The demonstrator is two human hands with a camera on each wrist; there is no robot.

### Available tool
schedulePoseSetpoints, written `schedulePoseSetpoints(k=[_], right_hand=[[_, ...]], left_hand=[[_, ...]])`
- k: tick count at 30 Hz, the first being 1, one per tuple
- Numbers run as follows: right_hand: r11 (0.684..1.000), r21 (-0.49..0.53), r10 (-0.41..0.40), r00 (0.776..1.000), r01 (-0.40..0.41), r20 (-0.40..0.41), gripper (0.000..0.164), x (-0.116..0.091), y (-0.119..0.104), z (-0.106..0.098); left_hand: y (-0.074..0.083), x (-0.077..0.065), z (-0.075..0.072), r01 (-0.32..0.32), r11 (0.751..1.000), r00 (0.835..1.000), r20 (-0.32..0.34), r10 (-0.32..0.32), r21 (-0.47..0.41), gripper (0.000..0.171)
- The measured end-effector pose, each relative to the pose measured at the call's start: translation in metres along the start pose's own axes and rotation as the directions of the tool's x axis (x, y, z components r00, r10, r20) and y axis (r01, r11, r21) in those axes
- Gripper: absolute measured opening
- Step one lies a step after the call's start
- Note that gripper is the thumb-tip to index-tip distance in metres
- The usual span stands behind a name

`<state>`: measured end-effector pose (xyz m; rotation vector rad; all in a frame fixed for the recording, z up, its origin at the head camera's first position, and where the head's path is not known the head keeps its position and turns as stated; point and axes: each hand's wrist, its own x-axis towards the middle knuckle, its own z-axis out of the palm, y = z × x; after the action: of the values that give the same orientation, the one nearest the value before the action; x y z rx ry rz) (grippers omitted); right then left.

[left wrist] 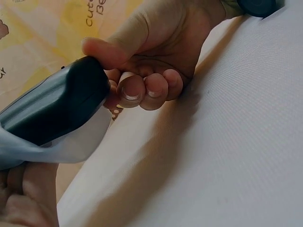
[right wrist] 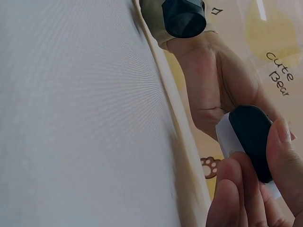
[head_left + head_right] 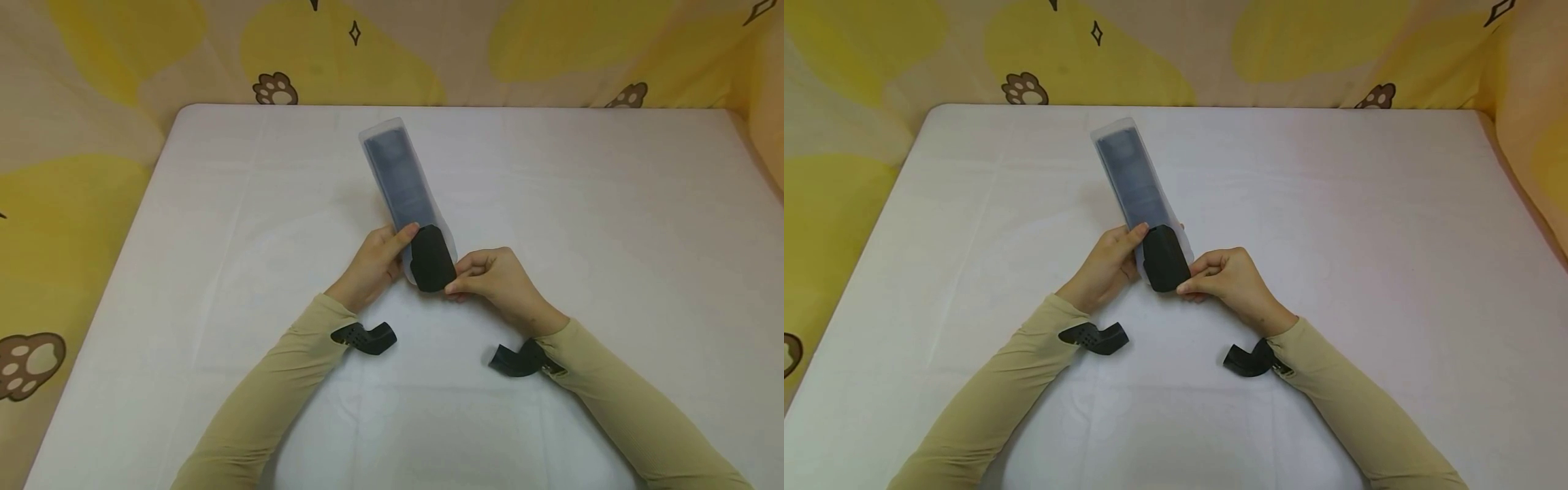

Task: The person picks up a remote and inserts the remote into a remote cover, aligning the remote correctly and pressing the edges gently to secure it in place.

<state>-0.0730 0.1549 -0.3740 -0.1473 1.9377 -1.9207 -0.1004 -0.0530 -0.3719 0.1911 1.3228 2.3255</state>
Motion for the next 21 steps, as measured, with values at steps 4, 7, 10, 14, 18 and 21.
schedulePoseSetpoints(k=[4,7,10,14,18,21], right_hand=[[1.0,0.014,-0.004,1.0,0.004,-0.002,0.015,0.0001,0.0004,0.0],[1.0,0.02,-0.005,1.0,0.005,-0.005,0.014,0.0001,0.0004,0.0001],[1.0,0.023,-0.001,1.0,0.001,-0.005,0.015,-0.0001,0.0003,0.0],[1.0,0.023,0.006,1.0,-0.006,-0.008,0.015,-0.0001,0.0003,0.0002],[1.0,0.022,0.006,1.0,-0.005,-0.013,0.015,0.0003,0.0002,0.0006],[1.0,0.028,0.003,1.0,-0.003,-0.015,0.015,0.0008,0.0001,0.0008]], left_hand=[[-0.0009,0.0012,0.0006,0.004,1.0,1.0,-0.005,-0.004,0.011,0.07],[-0.0017,0.0014,0.0004,0.004,1.0,1.0,-0.004,-0.004,0.015,0.069],[-0.0018,0.0009,0.0007,0.005,1.0,1.0,0.0,-0.005,0.017,0.048],[-0.0007,0.0009,0.0023,0.024,0.999,1.0,-0.021,-0.023,0.035,0.022],[-0.0001,0.0007,0.003,0.037,0.998,0.999,-0.029,-0.035,0.051,0.025],[-0.0011,0.0003,0.0018,0.026,0.998,1.0,-0.004,-0.026,0.057,0.037]])
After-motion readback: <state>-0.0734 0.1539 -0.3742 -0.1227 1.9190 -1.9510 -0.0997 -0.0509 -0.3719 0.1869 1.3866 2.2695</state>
